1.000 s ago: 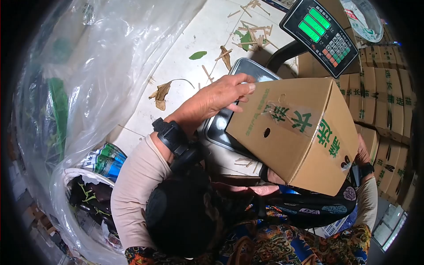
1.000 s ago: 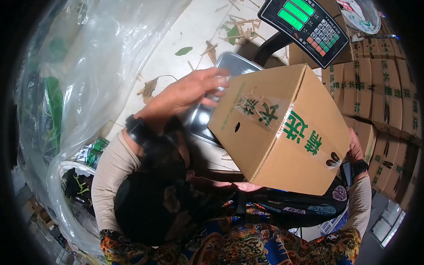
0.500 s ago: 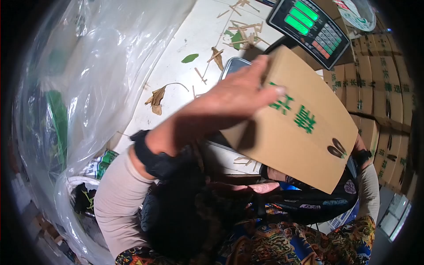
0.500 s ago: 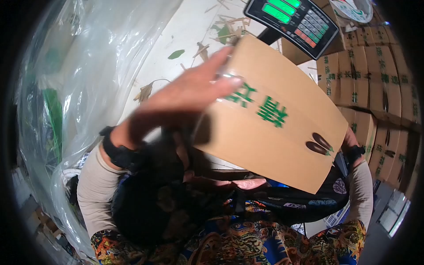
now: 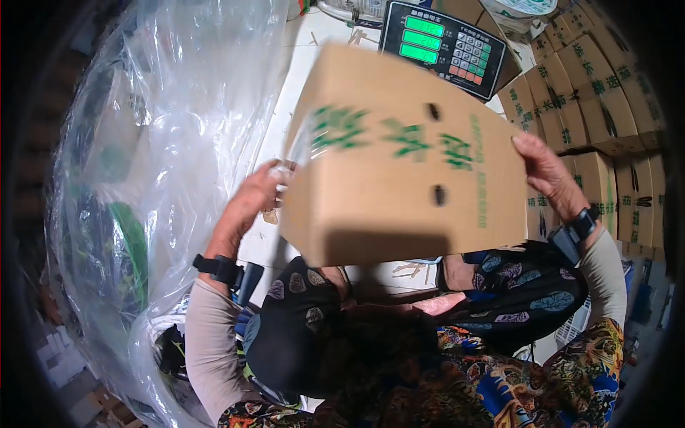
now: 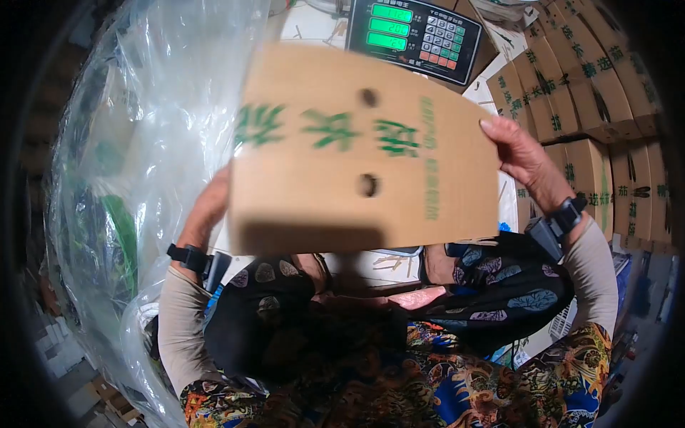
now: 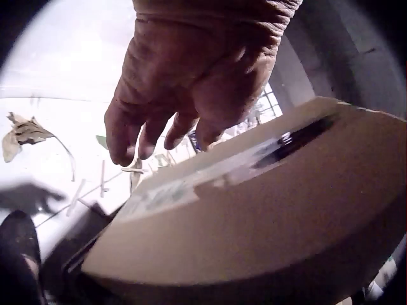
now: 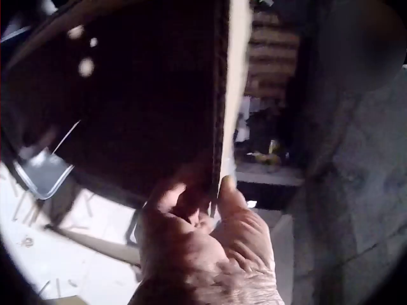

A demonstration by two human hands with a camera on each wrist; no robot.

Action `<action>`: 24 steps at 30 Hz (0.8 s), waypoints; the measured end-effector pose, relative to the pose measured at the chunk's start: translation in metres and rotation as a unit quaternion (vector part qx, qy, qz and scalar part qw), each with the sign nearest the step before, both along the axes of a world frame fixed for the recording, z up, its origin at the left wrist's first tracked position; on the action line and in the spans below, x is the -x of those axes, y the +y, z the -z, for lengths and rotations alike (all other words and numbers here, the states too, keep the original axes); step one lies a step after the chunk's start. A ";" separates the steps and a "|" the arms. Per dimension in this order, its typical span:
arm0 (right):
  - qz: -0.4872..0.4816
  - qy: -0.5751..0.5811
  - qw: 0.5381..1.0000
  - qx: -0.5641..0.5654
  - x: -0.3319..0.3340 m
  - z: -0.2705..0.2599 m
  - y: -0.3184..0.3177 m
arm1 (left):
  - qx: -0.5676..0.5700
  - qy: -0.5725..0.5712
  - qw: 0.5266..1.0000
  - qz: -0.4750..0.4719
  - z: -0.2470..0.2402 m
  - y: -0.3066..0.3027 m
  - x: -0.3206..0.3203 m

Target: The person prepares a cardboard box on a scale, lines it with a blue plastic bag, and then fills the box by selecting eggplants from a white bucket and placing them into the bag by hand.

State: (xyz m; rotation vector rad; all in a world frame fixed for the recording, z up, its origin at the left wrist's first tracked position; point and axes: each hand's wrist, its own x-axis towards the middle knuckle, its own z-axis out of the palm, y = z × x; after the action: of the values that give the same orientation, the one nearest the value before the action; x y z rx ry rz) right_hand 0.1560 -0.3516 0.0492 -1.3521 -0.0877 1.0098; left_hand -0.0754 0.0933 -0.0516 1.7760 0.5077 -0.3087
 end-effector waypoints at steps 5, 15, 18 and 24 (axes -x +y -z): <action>0.008 -0.154 0.985 0.079 0.046 -0.074 0.046 | 0.004 -0.112 0.991 0.071 -0.003 -0.015 -0.035; 0.019 -0.311 0.943 0.113 0.082 -0.155 0.063 | -0.237 -0.161 0.956 -0.057 -0.097 -0.019 -0.048; -0.013 -0.319 0.930 0.180 0.080 -0.150 0.060 | -0.197 -0.138 0.970 -0.032 -0.103 -0.029 -0.050; 0.023 -0.343 0.929 0.135 0.082 -0.093 0.099 | -0.045 -0.202 0.952 0.227 -0.162 -0.133 -0.049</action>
State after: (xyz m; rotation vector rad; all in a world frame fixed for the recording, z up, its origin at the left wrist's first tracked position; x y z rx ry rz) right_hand 0.0741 -0.2530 0.1417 -1.9076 -0.4522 0.4766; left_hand -0.0267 -0.0393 0.1108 1.9689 -0.1877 -0.2299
